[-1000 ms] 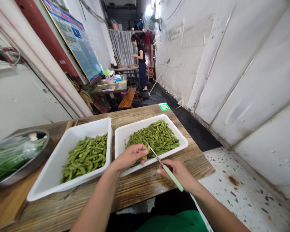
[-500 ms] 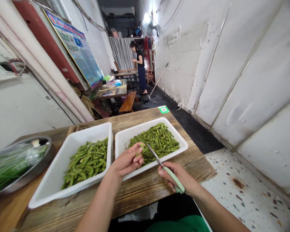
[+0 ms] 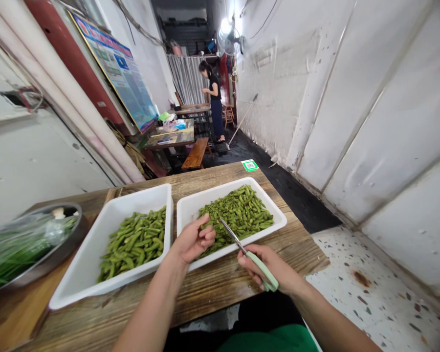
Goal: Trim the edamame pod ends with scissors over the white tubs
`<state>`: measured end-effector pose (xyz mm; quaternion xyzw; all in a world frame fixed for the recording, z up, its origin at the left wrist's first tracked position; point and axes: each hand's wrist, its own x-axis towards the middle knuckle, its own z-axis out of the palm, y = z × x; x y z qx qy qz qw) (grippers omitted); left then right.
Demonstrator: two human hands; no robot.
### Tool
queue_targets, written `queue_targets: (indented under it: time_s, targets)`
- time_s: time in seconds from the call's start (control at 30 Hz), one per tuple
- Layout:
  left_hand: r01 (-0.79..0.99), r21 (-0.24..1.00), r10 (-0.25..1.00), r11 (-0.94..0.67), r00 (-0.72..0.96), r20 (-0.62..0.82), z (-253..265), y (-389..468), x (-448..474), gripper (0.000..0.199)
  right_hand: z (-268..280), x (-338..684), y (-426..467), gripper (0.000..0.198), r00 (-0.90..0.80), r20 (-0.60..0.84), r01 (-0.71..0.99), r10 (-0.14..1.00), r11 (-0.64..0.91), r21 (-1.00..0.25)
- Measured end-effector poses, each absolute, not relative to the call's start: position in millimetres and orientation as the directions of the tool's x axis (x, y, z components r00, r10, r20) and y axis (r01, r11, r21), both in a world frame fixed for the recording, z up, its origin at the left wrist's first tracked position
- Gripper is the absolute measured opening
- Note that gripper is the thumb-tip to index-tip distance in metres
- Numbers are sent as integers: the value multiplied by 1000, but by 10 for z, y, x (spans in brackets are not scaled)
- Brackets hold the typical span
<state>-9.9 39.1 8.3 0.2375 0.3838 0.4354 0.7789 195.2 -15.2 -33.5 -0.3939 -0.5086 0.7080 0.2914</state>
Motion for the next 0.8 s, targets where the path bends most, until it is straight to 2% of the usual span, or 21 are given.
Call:
queue_targets:
  time_s: [0.1,0.17,0.3,0.37,0.6,0.8]
  targets:
    - [-446,774,882,449,363,-302,81,339,-57,12,-338,1961,-153,43,-524,-262,-8,810,-312,-950]
    - [-389,818,887,423,362,-286,71,311,-25,14,-307,1979,-166,43,-539,-245,-4,806,-293,-956]
    - [-239,913,931,331,238,-275,12,300,5,22,-200,2021,-211,38,-545,-103,30,832,-103,-994]
    - [-187,941,949,283,197,-246,-19,302,1,23,-172,2031,-224,37,-525,-70,42,848,-56,-998]
    - [-191,949,952,250,229,-204,22,268,26,23,-193,2027,-214,37,-471,-127,95,873,-93,-991]
    - [-226,941,948,253,254,-194,69,244,66,23,-212,1937,-231,39,-476,-131,61,870,-117,-991]
